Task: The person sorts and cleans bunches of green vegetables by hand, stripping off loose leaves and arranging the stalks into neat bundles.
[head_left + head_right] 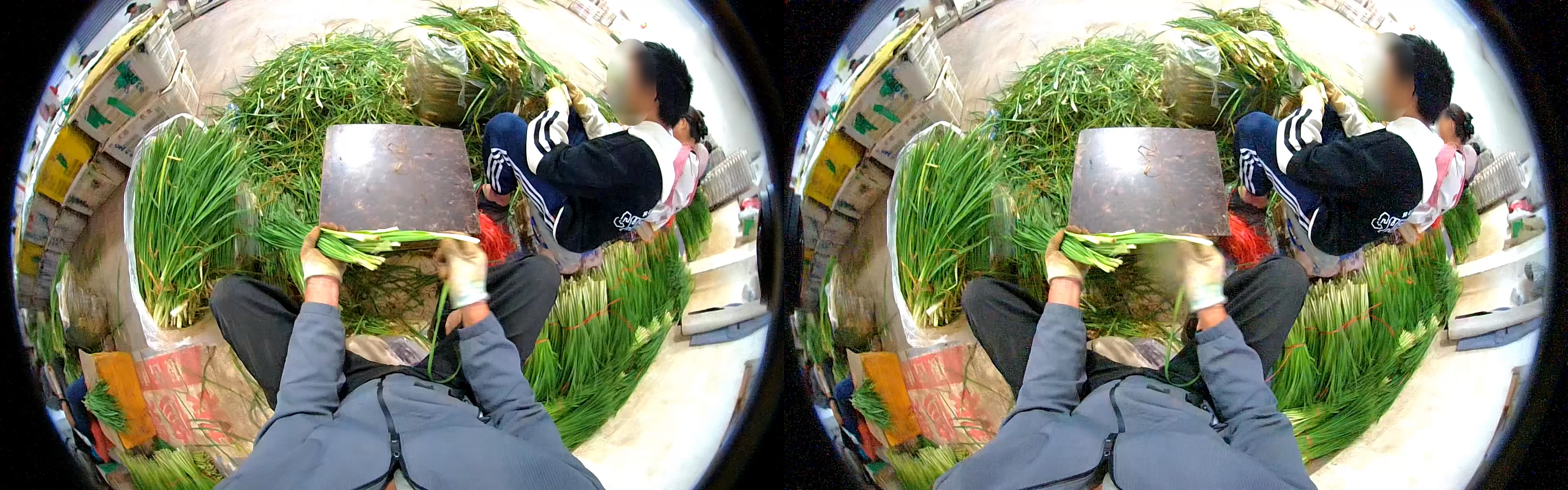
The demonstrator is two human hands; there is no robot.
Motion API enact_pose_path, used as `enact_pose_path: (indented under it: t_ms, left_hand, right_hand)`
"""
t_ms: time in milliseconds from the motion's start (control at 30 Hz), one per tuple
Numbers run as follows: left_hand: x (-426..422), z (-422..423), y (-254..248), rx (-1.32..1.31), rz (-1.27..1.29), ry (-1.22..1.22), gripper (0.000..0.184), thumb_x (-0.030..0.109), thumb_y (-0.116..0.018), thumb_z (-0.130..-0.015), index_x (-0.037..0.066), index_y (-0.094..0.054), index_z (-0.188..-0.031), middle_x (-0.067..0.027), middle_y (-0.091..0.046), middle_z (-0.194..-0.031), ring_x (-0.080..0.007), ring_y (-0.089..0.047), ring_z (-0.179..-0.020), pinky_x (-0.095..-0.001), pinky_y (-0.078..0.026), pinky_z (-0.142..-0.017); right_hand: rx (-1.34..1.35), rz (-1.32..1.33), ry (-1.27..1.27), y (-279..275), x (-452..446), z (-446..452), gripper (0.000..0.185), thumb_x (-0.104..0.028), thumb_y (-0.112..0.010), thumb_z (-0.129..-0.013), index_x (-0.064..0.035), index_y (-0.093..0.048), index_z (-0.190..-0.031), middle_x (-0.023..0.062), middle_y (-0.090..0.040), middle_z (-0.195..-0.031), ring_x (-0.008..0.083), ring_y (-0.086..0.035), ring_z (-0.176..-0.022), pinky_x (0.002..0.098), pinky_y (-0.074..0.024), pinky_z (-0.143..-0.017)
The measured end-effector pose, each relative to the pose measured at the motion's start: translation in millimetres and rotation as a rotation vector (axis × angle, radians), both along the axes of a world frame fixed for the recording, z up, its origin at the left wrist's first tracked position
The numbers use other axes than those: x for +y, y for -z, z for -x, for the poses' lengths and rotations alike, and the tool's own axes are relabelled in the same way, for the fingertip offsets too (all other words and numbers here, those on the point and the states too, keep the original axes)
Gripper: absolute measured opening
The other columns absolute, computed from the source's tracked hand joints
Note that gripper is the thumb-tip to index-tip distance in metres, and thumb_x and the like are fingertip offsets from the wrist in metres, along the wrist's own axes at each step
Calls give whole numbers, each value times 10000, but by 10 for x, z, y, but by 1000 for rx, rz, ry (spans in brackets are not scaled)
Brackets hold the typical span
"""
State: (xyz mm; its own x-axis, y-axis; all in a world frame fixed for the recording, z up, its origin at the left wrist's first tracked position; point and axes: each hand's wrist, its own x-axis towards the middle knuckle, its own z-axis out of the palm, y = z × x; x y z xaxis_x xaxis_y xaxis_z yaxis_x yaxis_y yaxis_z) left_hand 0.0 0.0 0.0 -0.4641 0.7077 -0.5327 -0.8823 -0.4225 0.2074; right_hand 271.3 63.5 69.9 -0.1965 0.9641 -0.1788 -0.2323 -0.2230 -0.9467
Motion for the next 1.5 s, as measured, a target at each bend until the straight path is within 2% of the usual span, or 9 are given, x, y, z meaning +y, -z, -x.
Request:
enact_pose_path:
  t_ms: [367, 567, 700, 900, 967, 1033, 1167, 1300, 1500]
  left_hand:
    - [115, -118, 94, -121, -101, -36, 92, 108, -678, -873, 70, -626, -807, -93, -663, -789, -249, -638, -734, -444, -561, -848]
    - [8, -236, -216, -32, -200, 196, 143, 59, -705, -820, 65, -656, -955, -225, -686, -1110, -391, -661, -1076, -526, -532, -974]
    - [-79, -243, -260, 2, -277, 291, 156, 56, -706, -822, 74, -657, -970, -237, -669, -1162, -396, -644, -1110, -530, -543, -954]
    - [-20, -165, -49, -142, -277, 175, 197, -11, -702, -804, 58, -647, -980, -141, -698, -1030, -317, -671, -931, -467, -575, -853]
    - [15, -123, -30, -201, -285, 153, 213, -10, -705, -804, 64, -650, -997, -137, -700, -1024, -304, -677, -917, -471, -574, -842]
    - [-9, -160, -200, -59, -223, 129, 282, 13, -706, -813, 35, -656, -1089, -143, -701, -996, -297, -680, -881, -456, -577, -830]
    - [-20, -32, -35, -13, -198, 207, 389, 52, -713, -825, -40, -629, -1193, -147, -698, -940, -279, -677, -835, -416, -589, -800]
    - [1, 74, 196, -65, -81, 94, 299, 18, -691, -832, -22, -643, -1125, -140, -687, -957, -277, -671, -826, -417, -590, -804]
    - [-14, 35, 276, -127, -154, 90, 146, -31, -660, -826, 18, -634, -961, -142, -669, -918, -305, -662, -854, -442, -565, -831]
  right_hand:
    - [133, -303, 794, -1334, 434, -1112, 176, -197, -631, -980, -68, -652, -1097, 106, -719, -933, 22, -382, -442, 170, -300, -364]
    - [-308, -344, -167, -754, -45, -129, 231, -90, -714, -899, -59, -733, -1127, 97, -744, -986, 88, -656, -788, 240, -536, -707]
    - [-524, -241, -631, -740, -207, 123, 246, -61, -724, -880, 7, -720, -1117, 40, -739, -1005, 76, -643, -939, 237, -519, -842]
    - [-735, -512, -404, -782, -197, -251, 281, -105, -737, -856, 20, -697, -1103, 100, -742, -1014, 195, -701, -925, 303, -547, -834]
    - [-1077, -473, -807, -844, -151, -469, 280, -172, -722, -871, 18, -695, -1075, 128, -734, -991, 218, -706, -860, 316, -551, -786]
    - [-841, -574, -859, -858, -139, -642, 277, -207, -707, -874, 9, -699, -1047, 100, -718, -828, 173, -691, -733, 299, -546, -689]
    - [-982, 0, -569, -1720, 37, -1178, 236, -186, -671, -867, -23, -716, -1030, 54, -663, -725, 100, -577, -602, 259, -464, -558]
    - [-844, -279, -173, -2104, 261, -1690, 231, -165, -624, -903, 15, -688, -1032, 27, -623, -685, 47, -463, -487, 214, -336, -440]
    - [-429, -390, 109, -2168, 343, -1096, 267, -138, -620, -950, 37, -633, -1151, 22, -635, -760, 74, -549, -640, 199, -416, -565]
